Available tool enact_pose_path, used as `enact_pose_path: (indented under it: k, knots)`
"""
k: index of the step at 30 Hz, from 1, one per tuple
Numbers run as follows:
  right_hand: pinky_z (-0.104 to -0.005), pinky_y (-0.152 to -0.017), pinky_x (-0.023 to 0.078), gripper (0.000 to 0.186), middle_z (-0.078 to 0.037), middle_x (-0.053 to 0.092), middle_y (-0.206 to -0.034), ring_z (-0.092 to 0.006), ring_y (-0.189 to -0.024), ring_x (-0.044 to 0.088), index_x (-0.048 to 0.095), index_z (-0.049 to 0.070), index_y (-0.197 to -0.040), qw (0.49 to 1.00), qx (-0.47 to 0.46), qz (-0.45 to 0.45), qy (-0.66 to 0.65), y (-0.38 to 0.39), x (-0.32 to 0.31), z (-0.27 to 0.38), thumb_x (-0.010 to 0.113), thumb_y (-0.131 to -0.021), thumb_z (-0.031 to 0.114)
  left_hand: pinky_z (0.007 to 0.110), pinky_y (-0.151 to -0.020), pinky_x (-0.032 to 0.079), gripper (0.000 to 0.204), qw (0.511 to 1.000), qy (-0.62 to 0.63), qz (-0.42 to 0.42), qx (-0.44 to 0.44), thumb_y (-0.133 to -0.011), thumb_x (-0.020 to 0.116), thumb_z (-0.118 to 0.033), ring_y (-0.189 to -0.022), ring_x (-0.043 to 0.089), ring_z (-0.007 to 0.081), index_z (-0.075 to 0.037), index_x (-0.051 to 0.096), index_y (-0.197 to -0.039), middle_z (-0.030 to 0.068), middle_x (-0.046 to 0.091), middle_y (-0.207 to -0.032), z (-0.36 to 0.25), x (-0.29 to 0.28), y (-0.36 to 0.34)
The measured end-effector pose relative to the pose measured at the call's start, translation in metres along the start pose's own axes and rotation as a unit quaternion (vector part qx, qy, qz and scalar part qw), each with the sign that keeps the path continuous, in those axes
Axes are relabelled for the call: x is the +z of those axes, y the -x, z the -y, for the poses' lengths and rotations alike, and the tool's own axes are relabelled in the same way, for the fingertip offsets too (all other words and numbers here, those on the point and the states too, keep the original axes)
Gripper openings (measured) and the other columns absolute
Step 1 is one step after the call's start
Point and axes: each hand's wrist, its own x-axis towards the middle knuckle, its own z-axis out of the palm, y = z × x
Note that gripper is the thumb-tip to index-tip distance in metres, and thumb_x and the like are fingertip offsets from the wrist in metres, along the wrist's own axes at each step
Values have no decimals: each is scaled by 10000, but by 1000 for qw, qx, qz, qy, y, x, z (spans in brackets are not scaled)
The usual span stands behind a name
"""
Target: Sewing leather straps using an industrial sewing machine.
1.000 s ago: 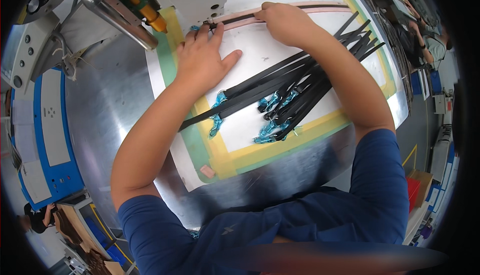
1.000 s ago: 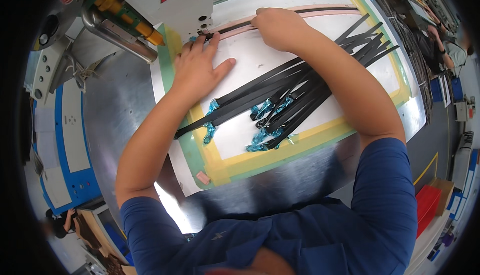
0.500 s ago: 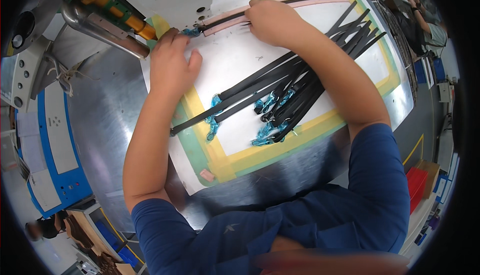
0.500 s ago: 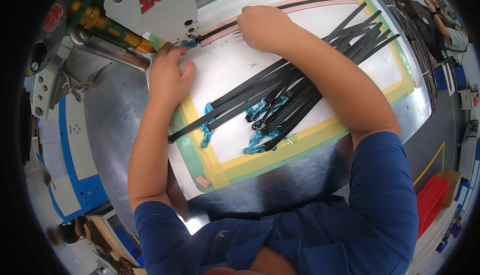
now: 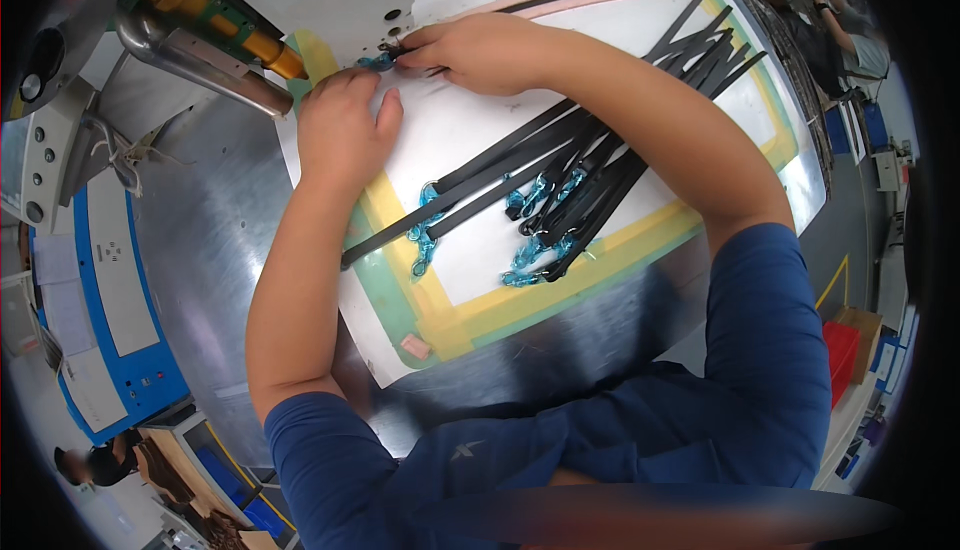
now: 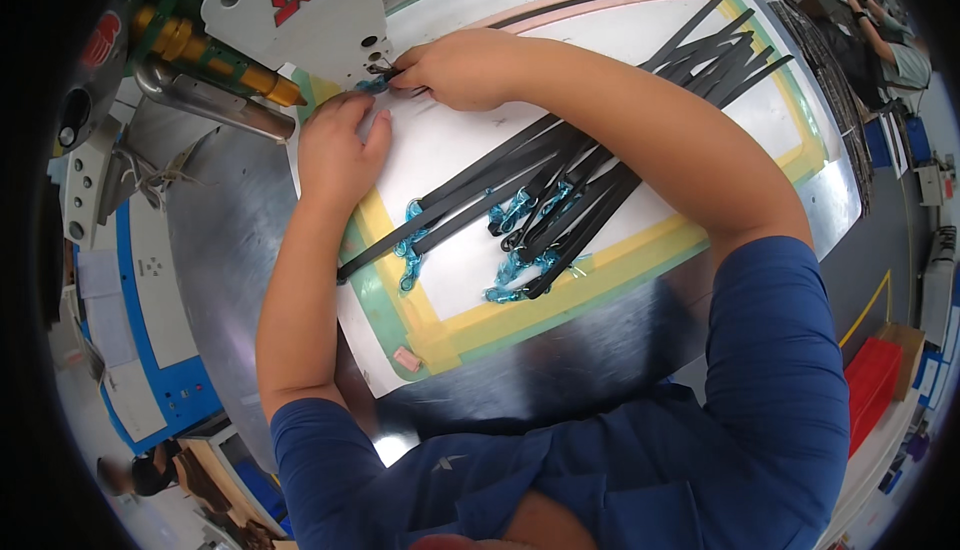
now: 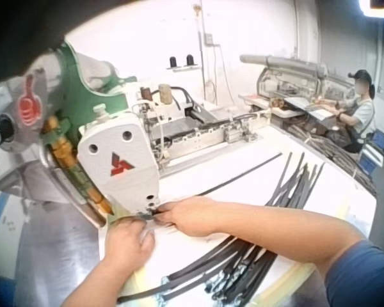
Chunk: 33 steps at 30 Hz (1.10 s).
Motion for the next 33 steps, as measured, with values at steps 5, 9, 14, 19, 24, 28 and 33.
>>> enact_pose_path:
  k: [5,9,14,19,24,28,33]
  knots:
    - [-408,-1064,516,467,-96,584,-1525,-326,-1249,642,671,118,-1403,993,15,99,-62,-3,-15,12,574,-961,2,460,-896,536,220,997,-16,-74,19,-880,711,-228,-999,696,342,-47,765,-994,129,750,-1004,-5,-4,1]
    - [-398,-999,538,393,-137,649,-1420,-342,-1214,656,734,63,-1260,932,-95,84,-339,22,-28,33,656,-879,5,456,-867,540,186,987,30,-154,13,-863,710,-201,-946,694,349,-66,768,-976,119,742,-951,1,-5,5]
    - [-412,-1002,539,291,-133,663,-1371,-336,-1189,661,763,61,-1190,998,20,3,-60,35,-22,-2,662,-917,71,476,-1085,462,379,996,0,-37,81,-975,674,-308,-1258,619,359,-95,733,-1283,200,701,-1260,-11,-6,3]
    - [-417,-1029,529,303,-110,667,-1334,-320,-1196,659,758,66,-1189,991,71,-90,-69,41,-4,-19,682,-901,119,526,-1175,362,546,996,-32,57,68,-1013,617,-444,-1411,519,338,-76,651,-1415,191,619,-1453,-10,7,-3]
    - [-417,-1030,537,328,-88,656,-1340,-304,-1204,660,748,77,-1205,992,65,-99,-48,42,1,-16,678,-886,113,456,-1106,468,390,999,7,36,20,-987,650,-244,-1279,626,378,-51,715,-1320,181,666,-1398,8,4,-5]
    - [-404,-1011,556,323,-54,651,-1348,-276,-1201,665,730,105,-1198,992,99,-78,-31,41,1,-9,691,-878,115,454,-1086,486,399,991,16,101,-89,-941,675,-202,-1252,631,398,-8,704,-1288,197,648,-1411,-4,-15,-11]
    - [-396,-969,576,329,-31,656,-1312,-256,-1196,672,699,127,-1219,992,90,-86,2,39,6,-6,706,-891,133,462,-1113,468,531,997,34,43,61,-941,697,-239,-1310,589,417,22,614,-1396,245,600,-1451,0,-1,-5]
